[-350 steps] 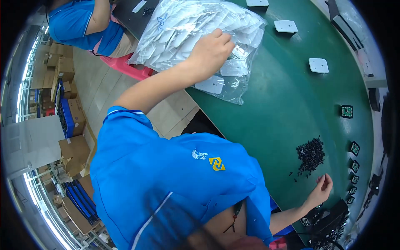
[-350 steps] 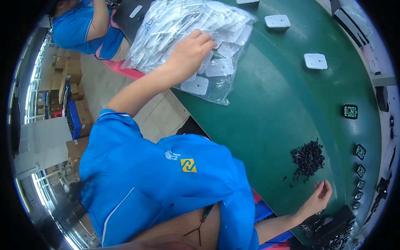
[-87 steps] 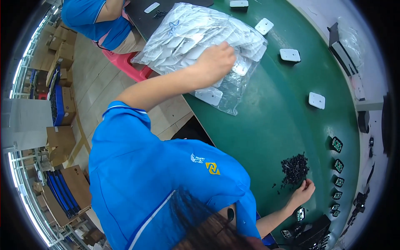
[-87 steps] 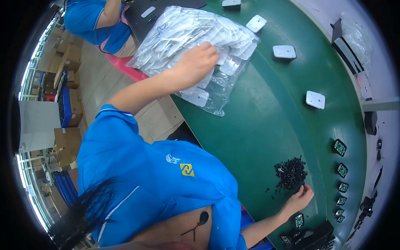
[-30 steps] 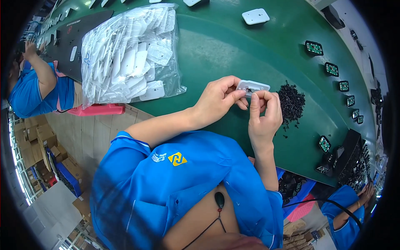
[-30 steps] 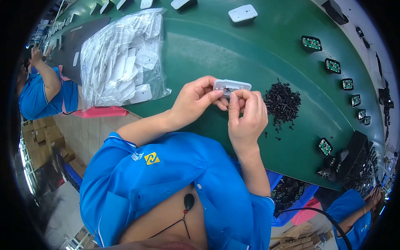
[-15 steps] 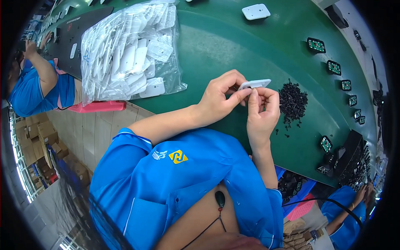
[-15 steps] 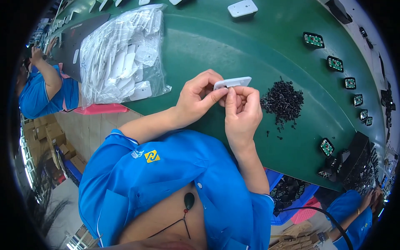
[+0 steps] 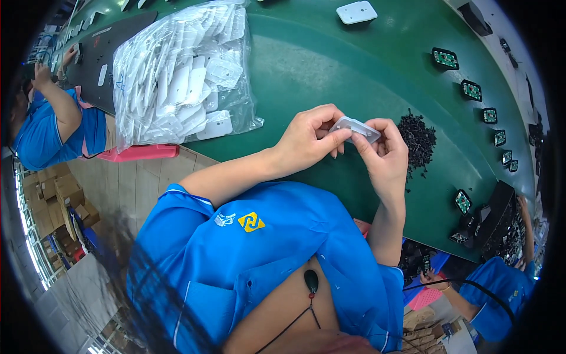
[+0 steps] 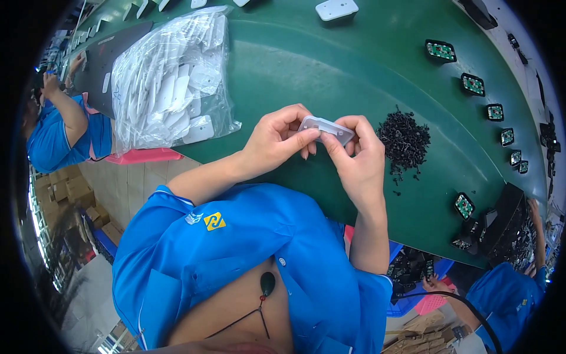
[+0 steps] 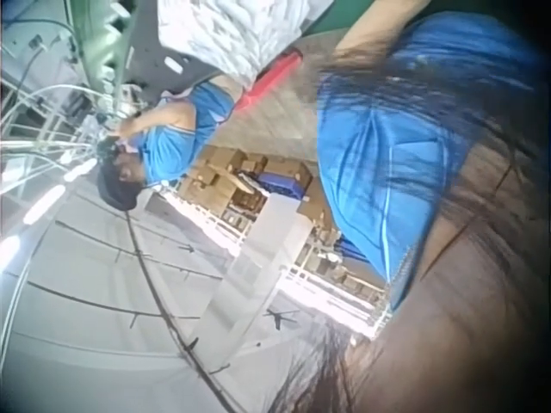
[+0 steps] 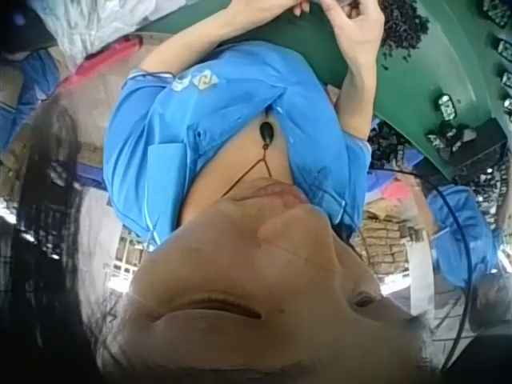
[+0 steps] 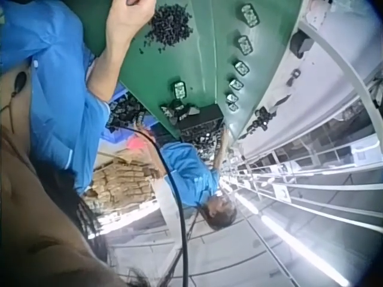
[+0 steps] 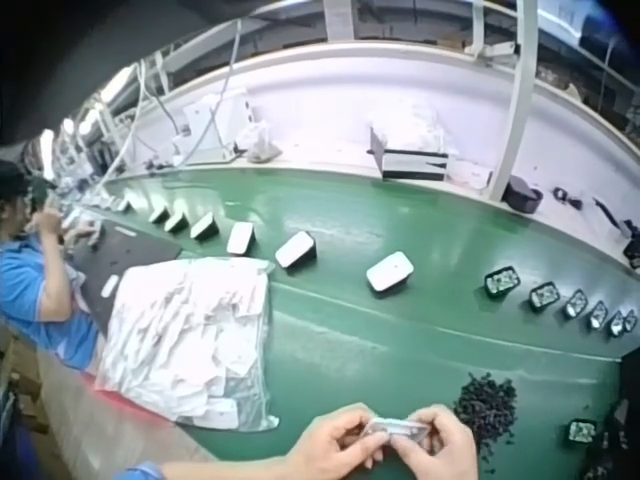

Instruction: The person assembles small electronic parts by hand, placing pins and screws into plastic housings at a factory workbench.

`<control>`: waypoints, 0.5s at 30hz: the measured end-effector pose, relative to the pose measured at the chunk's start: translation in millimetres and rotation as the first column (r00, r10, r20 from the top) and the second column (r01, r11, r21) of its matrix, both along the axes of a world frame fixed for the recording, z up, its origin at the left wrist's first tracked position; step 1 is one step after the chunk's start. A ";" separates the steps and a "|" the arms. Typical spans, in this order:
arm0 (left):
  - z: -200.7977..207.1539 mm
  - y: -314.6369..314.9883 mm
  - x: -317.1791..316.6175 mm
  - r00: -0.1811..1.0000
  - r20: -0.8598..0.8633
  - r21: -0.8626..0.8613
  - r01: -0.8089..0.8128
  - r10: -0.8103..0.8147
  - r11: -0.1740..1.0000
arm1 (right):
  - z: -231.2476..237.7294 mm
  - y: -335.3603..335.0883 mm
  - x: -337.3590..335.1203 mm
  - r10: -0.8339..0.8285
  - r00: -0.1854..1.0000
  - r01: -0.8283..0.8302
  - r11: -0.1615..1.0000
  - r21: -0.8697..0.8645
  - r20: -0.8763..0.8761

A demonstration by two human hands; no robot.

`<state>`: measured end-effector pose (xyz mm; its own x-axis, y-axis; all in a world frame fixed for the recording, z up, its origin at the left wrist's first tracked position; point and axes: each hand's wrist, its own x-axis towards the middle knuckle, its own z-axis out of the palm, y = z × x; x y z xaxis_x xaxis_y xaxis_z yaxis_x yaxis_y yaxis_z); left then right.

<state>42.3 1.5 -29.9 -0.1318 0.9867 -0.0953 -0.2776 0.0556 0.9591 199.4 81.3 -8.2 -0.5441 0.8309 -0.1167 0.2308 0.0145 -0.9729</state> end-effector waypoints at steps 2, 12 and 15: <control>1.0 -0.3 -3.7 0.996 -0.023 -0.057 0.081 -0.082 0.995 | 4.0 1.4 0.8 0.026 0.999 -0.025 0.998 -0.050 0.034; -0.3 29.8 -21.5 0.998 -0.038 -0.117 -0.050 0.046 0.992 | -12.7 41.7 -4.5 0.120 0.990 -0.129 0.983 -0.127 -0.072; -5.0 55.8 -45.9 0.924 -0.381 -0.174 -0.114 0.040 0.978 | -6.8 100.3 -7.4 -0.066 0.994 0.018 0.893 0.450 0.090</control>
<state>-3.6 57.2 -34.9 -0.2687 0.9406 -0.2077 0.0878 0.2386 0.9671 192.0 181.6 -15.1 -0.5128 0.8295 0.2212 0.3367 0.4313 -0.8370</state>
